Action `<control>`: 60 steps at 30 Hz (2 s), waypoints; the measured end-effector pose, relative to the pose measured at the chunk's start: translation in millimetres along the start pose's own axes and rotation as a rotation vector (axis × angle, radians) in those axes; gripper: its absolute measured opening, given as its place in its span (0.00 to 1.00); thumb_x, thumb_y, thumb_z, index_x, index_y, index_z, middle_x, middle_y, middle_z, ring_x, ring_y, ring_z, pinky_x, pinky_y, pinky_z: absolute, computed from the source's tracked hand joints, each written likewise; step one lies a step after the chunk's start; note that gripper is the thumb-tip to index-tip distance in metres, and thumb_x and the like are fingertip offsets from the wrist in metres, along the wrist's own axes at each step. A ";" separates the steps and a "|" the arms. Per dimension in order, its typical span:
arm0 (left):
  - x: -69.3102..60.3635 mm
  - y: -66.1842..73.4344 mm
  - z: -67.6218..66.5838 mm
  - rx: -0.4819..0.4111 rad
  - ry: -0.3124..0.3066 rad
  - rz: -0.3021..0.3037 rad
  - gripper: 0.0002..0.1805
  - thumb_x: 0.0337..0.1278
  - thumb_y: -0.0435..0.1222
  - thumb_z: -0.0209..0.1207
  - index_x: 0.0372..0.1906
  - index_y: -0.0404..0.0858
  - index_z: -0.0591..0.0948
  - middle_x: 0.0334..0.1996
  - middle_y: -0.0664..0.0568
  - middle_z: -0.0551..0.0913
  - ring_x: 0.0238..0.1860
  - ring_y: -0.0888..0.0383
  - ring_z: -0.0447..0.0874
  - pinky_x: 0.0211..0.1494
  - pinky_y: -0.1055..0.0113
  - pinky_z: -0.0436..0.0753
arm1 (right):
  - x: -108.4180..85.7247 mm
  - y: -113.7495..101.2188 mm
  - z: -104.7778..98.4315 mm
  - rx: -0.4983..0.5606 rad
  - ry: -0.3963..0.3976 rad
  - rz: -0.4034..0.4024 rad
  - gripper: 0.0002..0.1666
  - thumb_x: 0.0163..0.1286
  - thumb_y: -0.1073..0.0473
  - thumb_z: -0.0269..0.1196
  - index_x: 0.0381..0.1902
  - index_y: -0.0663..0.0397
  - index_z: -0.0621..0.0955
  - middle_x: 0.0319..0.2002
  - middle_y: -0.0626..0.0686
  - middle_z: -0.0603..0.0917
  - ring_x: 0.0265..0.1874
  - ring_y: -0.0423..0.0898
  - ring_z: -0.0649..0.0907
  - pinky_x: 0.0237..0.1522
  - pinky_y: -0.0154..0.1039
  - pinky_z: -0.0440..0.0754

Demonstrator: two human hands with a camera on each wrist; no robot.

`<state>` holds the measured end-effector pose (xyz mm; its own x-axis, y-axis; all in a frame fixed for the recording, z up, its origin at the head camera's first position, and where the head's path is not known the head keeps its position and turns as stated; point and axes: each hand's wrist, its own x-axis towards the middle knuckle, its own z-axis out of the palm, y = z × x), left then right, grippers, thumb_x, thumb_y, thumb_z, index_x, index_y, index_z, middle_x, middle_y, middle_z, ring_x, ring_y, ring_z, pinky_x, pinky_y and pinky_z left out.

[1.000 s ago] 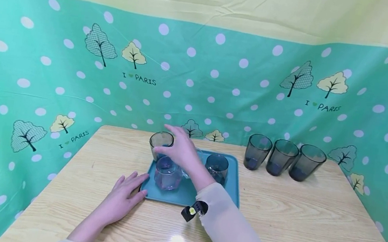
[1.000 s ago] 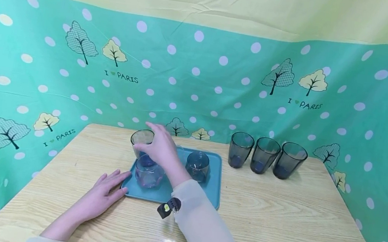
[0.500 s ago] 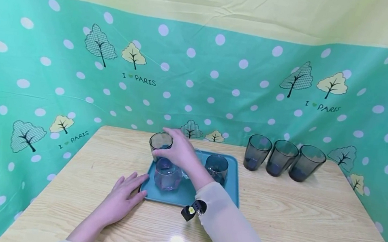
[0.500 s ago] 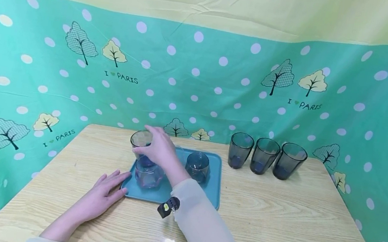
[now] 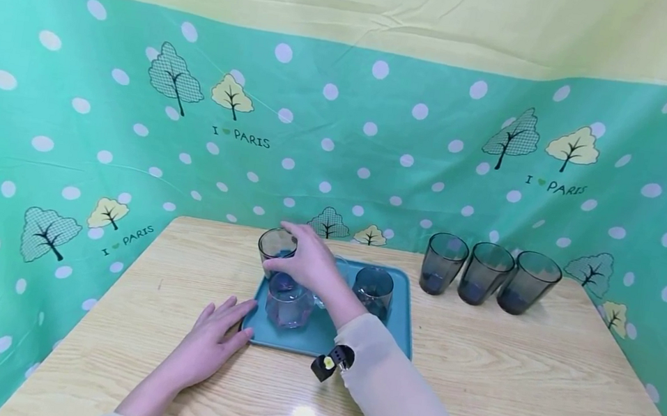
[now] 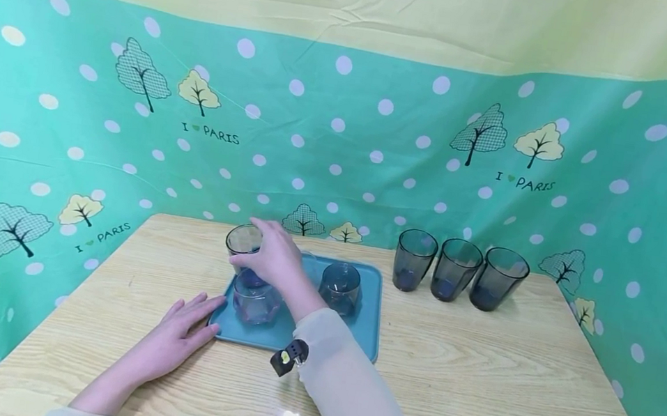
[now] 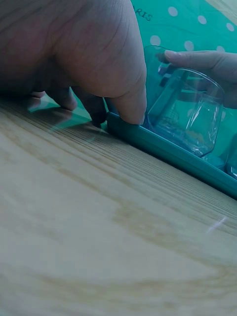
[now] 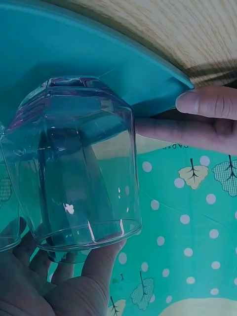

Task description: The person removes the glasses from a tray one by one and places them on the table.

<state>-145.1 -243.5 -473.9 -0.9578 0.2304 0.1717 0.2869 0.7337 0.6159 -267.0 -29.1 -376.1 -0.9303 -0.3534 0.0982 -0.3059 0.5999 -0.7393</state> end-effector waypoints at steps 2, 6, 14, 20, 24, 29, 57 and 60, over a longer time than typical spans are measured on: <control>0.0 0.3 -0.1 -0.001 -0.001 -0.002 0.30 0.84 0.40 0.63 0.81 0.34 0.74 0.77 0.36 0.76 0.84 0.31 0.59 0.86 0.28 0.43 | -0.3 0.0 0.2 0.004 0.002 0.002 0.52 0.69 0.44 0.82 0.85 0.39 0.71 0.84 0.56 0.68 0.84 0.58 0.65 0.81 0.62 0.69; -0.3 0.2 -0.1 0.000 -0.004 -0.007 0.30 0.84 0.40 0.63 0.81 0.33 0.74 0.77 0.36 0.76 0.84 0.32 0.59 0.86 0.28 0.43 | -1.2 0.0 0.7 0.008 0.007 0.008 0.52 0.68 0.44 0.82 0.85 0.38 0.71 0.83 0.54 0.69 0.82 0.58 0.68 0.78 0.62 0.72; -0.2 -0.1 0.6 0.002 0.002 -0.003 0.30 0.84 0.41 0.63 0.81 0.34 0.74 0.77 0.37 0.76 0.84 0.32 0.59 0.86 0.28 0.44 | -0.7 -0.3 3.1 -0.005 0.041 0.009 0.52 0.67 0.43 0.83 0.84 0.38 0.73 0.79 0.52 0.75 0.74 0.56 0.78 0.71 0.59 0.81; -0.8 -0.7 0.7 0.005 0.000 -0.006 0.30 0.83 0.40 0.63 0.81 0.34 0.74 0.78 0.37 0.76 0.84 0.32 0.59 0.86 0.28 0.43 | -1.8 -1.3 3.8 0.002 0.049 0.018 0.52 0.66 0.42 0.83 0.84 0.37 0.73 0.76 0.50 0.77 0.70 0.54 0.80 0.68 0.56 0.83; -0.6 -0.6 0.0 0.001 -0.008 -0.012 0.30 0.84 0.41 0.63 0.81 0.34 0.74 0.78 0.38 0.76 0.85 0.33 0.58 0.86 0.29 0.43 | -1.3 -1.9 4.0 -0.001 0.066 0.013 0.51 0.67 0.43 0.83 0.83 0.38 0.74 0.77 0.50 0.77 0.72 0.55 0.79 0.70 0.57 0.82; -0.1 0.1 -0.3 -0.010 -0.018 -0.021 0.30 0.84 0.41 0.62 0.81 0.35 0.74 0.78 0.38 0.75 0.85 0.33 0.57 0.86 0.29 0.42 | 0.3 -3.1 3.2 0.009 0.107 -0.005 0.50 0.67 0.44 0.83 0.83 0.41 0.75 0.78 0.50 0.75 0.75 0.56 0.76 0.73 0.58 0.79; 0.3 0.5 -0.1 -0.001 -0.013 -0.018 0.30 0.84 0.40 0.62 0.81 0.34 0.73 0.77 0.37 0.76 0.85 0.31 0.57 0.86 0.29 0.41 | -33.7 -36.8 -54.8 0.052 0.204 -0.123 0.52 0.66 0.44 0.84 0.83 0.40 0.74 0.78 0.47 0.75 0.74 0.51 0.78 0.71 0.54 0.81; 0.1 0.1 0.3 -0.001 -0.013 -0.018 0.30 0.84 0.40 0.62 0.81 0.33 0.74 0.77 0.38 0.76 0.85 0.31 0.57 0.86 0.29 0.41 | -39.0 -38.4 -61.5 0.072 0.214 -0.130 0.52 0.65 0.45 0.84 0.83 0.40 0.74 0.77 0.46 0.75 0.73 0.50 0.78 0.71 0.55 0.81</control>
<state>-145.2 -243.3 -474.1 -0.9626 0.2253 0.1506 0.2695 0.7373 0.6195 -231.4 5.9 -310.6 -0.9081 -0.2595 0.3287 -0.4177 0.5044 -0.7557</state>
